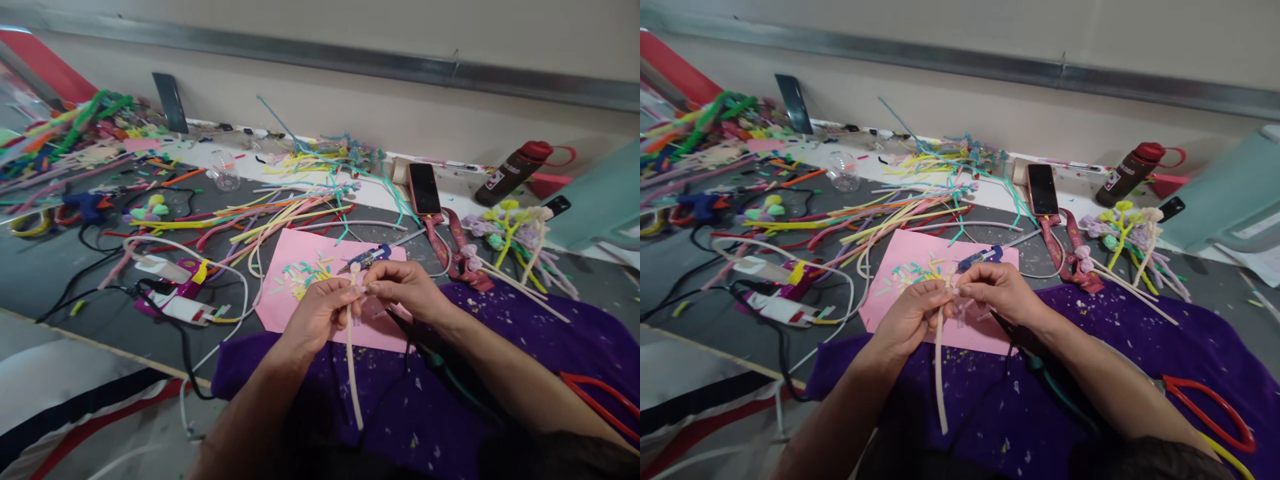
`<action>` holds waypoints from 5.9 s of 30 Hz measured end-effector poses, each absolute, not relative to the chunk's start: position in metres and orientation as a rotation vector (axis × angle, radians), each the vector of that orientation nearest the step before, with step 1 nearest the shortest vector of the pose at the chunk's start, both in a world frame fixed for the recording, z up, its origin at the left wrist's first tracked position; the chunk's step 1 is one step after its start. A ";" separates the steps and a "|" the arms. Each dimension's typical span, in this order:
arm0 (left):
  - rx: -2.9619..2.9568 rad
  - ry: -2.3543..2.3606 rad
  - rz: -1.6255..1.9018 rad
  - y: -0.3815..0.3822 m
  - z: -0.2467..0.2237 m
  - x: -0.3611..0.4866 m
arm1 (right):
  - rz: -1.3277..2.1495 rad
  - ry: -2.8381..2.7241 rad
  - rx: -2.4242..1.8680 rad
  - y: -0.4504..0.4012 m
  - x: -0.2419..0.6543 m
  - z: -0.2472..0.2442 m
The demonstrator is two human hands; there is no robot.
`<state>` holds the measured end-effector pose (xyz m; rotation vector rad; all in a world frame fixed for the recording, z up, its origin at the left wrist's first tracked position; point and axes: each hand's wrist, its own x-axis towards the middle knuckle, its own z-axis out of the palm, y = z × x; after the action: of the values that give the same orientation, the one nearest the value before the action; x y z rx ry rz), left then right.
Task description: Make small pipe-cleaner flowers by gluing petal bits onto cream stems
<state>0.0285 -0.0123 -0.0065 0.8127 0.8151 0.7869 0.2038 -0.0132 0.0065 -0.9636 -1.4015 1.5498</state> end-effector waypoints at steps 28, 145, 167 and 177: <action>0.933 0.857 0.670 -0.015 0.000 0.024 | 1.154 -1.666 -1.021 -0.004 0.231 0.023; 0.995 0.844 1.017 -0.025 0.000 0.029 | 1.542 -1.550 -1.007 -0.032 0.197 0.023; 0.670 0.774 0.995 -0.019 0.000 0.031 | 1.144 -1.595 -1.153 -0.021 0.220 0.042; 0.623 0.843 0.867 -0.021 0.004 0.030 | 1.255 -1.599 -1.137 -0.021 0.216 0.035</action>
<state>0.0305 -0.0215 0.0037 0.6226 0.8434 0.8674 0.2165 -0.0214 0.0350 -1.1373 -1.5986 1.2550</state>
